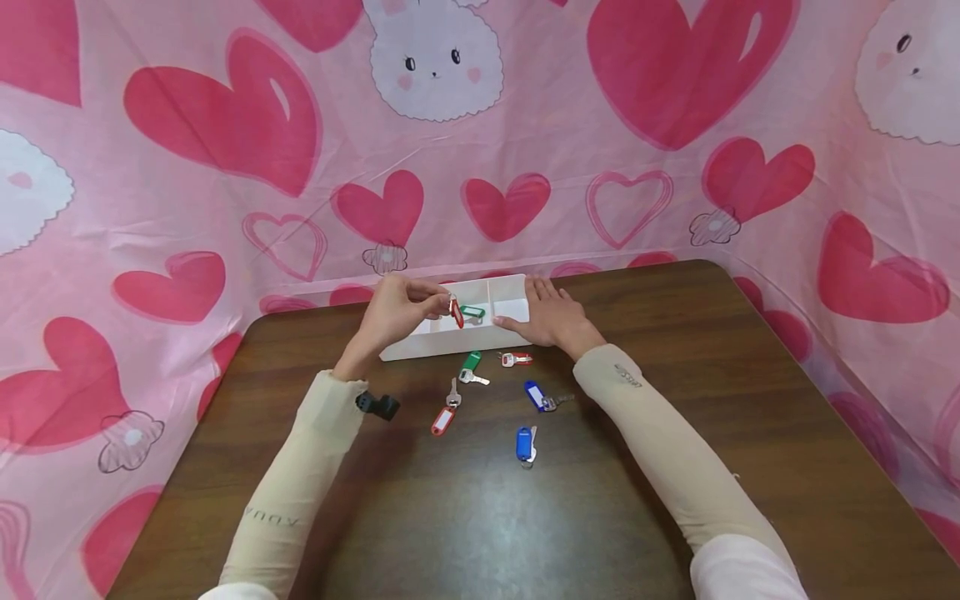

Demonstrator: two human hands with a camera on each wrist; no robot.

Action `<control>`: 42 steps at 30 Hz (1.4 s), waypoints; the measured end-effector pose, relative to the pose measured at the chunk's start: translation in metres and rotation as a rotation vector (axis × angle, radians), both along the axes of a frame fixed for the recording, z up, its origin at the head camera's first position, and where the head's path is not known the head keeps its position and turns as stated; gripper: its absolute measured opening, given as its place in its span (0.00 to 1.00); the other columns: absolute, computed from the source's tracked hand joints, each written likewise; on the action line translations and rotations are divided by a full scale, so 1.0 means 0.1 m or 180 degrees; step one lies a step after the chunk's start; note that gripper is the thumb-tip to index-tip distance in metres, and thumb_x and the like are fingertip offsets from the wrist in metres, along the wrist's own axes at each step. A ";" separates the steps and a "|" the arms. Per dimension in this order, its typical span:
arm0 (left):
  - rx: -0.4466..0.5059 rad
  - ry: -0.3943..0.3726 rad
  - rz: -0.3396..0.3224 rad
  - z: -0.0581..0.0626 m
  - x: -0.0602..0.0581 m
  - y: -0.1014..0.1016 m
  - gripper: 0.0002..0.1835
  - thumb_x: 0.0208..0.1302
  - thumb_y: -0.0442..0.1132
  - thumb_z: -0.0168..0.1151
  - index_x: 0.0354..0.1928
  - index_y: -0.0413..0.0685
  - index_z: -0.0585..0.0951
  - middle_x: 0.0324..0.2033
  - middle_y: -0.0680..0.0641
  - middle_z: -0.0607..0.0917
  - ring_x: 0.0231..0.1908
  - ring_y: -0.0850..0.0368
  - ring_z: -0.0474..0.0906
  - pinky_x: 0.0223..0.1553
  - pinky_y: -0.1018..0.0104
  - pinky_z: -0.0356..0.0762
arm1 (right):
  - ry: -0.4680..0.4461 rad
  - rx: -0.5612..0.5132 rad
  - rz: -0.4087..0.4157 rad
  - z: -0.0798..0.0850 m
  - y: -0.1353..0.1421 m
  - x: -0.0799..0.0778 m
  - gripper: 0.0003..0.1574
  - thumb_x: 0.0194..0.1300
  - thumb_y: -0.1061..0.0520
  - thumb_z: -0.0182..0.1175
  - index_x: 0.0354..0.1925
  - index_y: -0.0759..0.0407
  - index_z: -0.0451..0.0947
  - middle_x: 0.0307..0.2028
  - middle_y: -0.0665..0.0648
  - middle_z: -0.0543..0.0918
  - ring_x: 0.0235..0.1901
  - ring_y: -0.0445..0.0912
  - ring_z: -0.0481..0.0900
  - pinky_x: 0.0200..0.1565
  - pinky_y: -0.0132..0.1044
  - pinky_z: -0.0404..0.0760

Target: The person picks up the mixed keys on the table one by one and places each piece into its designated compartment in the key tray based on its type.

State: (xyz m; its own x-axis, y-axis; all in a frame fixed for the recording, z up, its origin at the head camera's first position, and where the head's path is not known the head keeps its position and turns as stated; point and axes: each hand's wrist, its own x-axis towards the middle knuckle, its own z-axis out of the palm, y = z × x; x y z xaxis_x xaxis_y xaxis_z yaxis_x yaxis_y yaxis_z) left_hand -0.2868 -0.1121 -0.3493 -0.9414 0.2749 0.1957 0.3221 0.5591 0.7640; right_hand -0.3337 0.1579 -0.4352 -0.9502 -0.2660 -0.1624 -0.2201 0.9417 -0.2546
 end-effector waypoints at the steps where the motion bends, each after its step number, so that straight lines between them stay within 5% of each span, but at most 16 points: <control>1: -0.0016 0.0009 -0.0008 0.01 -0.01 0.01 0.09 0.70 0.39 0.70 0.44 0.42 0.92 0.35 0.42 0.94 0.35 0.52 0.94 0.30 0.71 0.79 | -0.0003 0.0002 0.0002 0.00 0.00 0.00 0.77 0.65 0.11 0.40 0.85 0.61 0.31 0.86 0.65 0.40 0.86 0.61 0.37 0.83 0.62 0.46; 20: -0.0001 0.0075 -0.0179 0.10 -0.17 0.22 0.08 0.69 0.35 0.69 0.44 0.37 0.92 0.36 0.39 0.94 0.37 0.46 0.94 0.34 0.71 0.85 | 0.0000 -0.0036 0.0020 0.01 0.02 -0.02 0.76 0.65 0.11 0.41 0.85 0.62 0.32 0.86 0.66 0.41 0.86 0.62 0.38 0.83 0.63 0.46; 30: 0.0172 -0.0193 -0.0153 0.16 -0.29 0.37 0.09 0.69 0.35 0.70 0.44 0.34 0.91 0.38 0.36 0.93 0.39 0.42 0.93 0.42 0.56 0.92 | -0.0027 -0.0004 0.0051 -0.01 0.04 -0.05 0.76 0.65 0.11 0.39 0.85 0.62 0.32 0.86 0.66 0.40 0.86 0.61 0.37 0.83 0.63 0.45; 42: 0.0258 -0.0368 -0.0195 0.13 -0.45 0.44 0.10 0.70 0.33 0.68 0.45 0.30 0.89 0.38 0.34 0.93 0.36 0.46 0.93 0.39 0.61 0.92 | 0.0063 -0.0017 0.0071 -0.02 0.03 -0.08 0.76 0.66 0.12 0.41 0.84 0.64 0.34 0.85 0.66 0.42 0.86 0.62 0.39 0.83 0.62 0.48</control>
